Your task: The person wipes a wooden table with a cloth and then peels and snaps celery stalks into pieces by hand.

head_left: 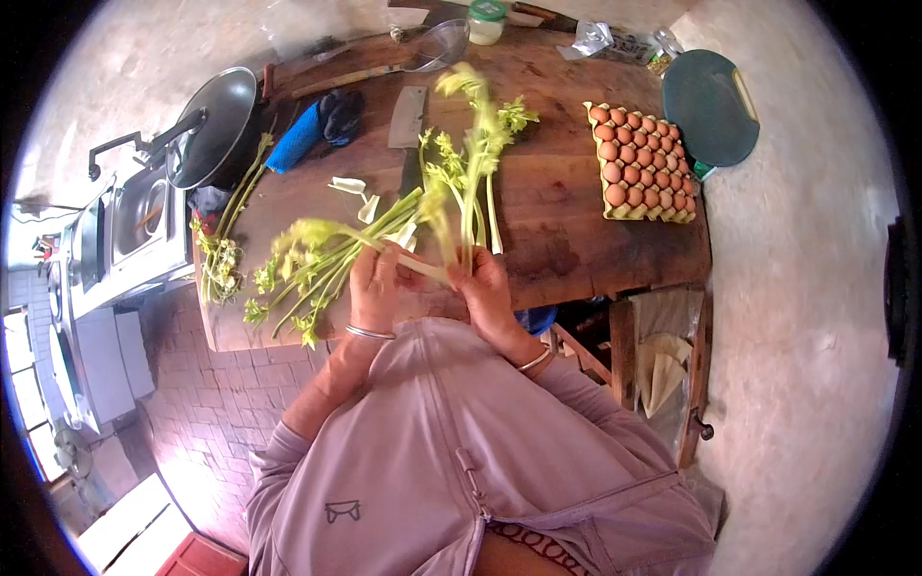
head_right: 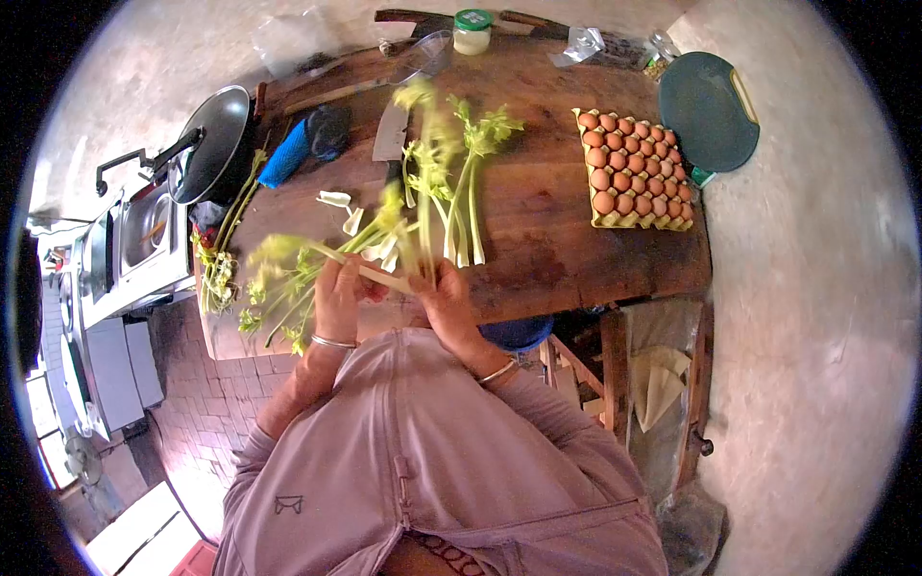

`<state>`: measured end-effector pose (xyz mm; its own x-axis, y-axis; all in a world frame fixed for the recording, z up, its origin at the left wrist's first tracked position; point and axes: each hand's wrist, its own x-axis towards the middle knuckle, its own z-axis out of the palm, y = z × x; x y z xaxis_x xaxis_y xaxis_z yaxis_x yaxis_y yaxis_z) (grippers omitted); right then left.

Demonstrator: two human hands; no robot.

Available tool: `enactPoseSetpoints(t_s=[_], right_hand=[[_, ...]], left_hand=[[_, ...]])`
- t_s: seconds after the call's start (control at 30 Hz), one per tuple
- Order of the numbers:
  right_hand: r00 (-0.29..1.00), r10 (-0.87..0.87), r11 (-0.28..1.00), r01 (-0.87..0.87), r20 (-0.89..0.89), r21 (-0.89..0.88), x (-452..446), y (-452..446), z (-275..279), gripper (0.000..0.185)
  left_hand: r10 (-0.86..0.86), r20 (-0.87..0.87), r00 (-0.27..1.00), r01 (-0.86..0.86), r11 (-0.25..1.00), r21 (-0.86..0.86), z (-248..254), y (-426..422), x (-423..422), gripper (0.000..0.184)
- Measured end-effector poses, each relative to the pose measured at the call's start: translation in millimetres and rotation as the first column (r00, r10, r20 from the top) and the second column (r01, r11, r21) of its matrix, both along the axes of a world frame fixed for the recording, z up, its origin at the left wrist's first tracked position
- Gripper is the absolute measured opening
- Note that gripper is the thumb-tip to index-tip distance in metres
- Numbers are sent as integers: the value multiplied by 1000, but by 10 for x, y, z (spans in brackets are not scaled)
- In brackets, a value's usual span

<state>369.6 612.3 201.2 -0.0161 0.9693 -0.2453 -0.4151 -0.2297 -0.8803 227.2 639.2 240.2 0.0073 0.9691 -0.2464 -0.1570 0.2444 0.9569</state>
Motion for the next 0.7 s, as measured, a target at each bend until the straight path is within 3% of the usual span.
enactPoseSetpoints(t_s=[0.03, 0.1, 0.17, 0.2, 0.27, 0.3, 0.37, 0.43, 0.47, 0.5, 0.57, 0.63, 0.7], right_hand=[[996, -91, 996, 91, -13, -22, 18, -8, -64, 19], [953, -254, 967, 255, -162, -16, 32, 38, -113, 15], [901, -308, 951, 297, -305, -85, 196, 105, -81, 12], [884, -260, 965, 255, -389, -66, 273, 125, -69, 11], [875, -175, 985, 163, -451, -65, 355, 92, 38, 11], [853, -88, 996, 66, -514, -60, 369, 71, 72, 11], [871, -82, 995, 45, -485, -87, 361, 19, 66, 12], [955, -84, 989, 46, -286, -138, 346, -27, 96, 19], [967, -37, 994, 11, -252, -107, 346, -38, 73, 23], [966, -42, 994, 15, -253, -109, 350, -51, 64, 23], [974, 125, 990, -135, -189, -41, 337, -71, 47, 27], [968, 164, 986, -165, -189, 11, 321, -85, 80, 29], [927, 46, 992, -85, -372, -89, 346, -96, 138, 30]], left_hand=[[120, 114, 986, -107, 988, -113, 7, -30, 34, 17], [213, 299, 930, -148, 963, -224, -340, -71, -54, 17], [239, 144, 960, -183, 929, -322, -442, -65, -118, 19], [232, 149, 961, -175, 931, -320, -555, -26, -154, 19], [-224, 18, 974, 212, 890, -403, -761, 53, -198, 18], [-223, 18, 975, 211, 890, -403, -676, 76, -122, 18], [-412, 102, 905, 418, 822, -387, -416, 159, 95, 21], [-611, -270, 744, 587, 791, -172, -374, 278, 62, 22], [-604, -465, 647, 650, 756, -77, -352, 338, 46, 23], [-571, -209, 794, 573, 818, -56, -8, 309, 108, 22], [-569, -183, 802, 557, 822, -113, 144, 287, 113, 21], [-558, -165, 813, 537, 829, -157, 221, 290, 93, 20], [-195, 215, 957, 240, 949, -206, 279, 192, 54, 16]])
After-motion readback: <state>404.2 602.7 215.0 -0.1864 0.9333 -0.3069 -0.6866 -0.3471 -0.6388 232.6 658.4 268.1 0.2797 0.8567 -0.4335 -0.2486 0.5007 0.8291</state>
